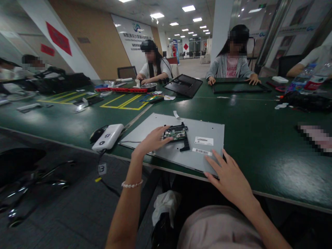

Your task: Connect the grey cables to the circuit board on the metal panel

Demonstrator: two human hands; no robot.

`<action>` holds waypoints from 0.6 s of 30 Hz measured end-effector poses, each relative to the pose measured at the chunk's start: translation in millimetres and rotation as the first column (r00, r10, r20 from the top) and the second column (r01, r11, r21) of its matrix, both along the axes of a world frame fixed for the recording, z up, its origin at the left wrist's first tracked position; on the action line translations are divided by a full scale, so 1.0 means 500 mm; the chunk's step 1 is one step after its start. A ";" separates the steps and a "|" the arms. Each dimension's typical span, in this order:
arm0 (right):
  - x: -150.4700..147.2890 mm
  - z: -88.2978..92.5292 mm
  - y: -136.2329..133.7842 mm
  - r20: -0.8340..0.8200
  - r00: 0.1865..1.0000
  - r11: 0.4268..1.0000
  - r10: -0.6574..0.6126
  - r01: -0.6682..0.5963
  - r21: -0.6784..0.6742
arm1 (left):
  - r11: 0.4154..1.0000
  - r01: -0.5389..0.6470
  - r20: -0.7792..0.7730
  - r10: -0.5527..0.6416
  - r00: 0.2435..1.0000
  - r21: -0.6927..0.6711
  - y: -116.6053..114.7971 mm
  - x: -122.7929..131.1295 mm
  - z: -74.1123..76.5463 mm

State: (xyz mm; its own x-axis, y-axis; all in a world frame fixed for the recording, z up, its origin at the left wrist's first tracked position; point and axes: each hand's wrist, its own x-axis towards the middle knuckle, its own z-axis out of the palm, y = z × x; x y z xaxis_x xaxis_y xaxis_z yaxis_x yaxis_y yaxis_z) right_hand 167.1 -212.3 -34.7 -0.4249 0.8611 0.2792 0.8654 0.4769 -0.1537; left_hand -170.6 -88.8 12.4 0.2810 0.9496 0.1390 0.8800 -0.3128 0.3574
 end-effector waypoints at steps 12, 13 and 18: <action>-0.001 0.004 -0.002 -0.001 1.000 1.000 -0.005 0.005 -0.009 | 0.957 0.287 0.077 -0.284 0.956 -0.035 -0.016 -0.023 -0.018; -0.001 0.004 -0.001 -0.001 1.000 1.000 -0.005 0.005 -0.008 | 0.954 0.296 0.095 -0.290 0.952 -0.054 -0.021 -0.025 -0.013; 0.000 0.000 0.000 0.009 1.000 1.000 -0.003 0.003 -0.009 | 0.918 0.373 0.157 -0.351 0.923 -0.138 -0.037 -0.035 0.010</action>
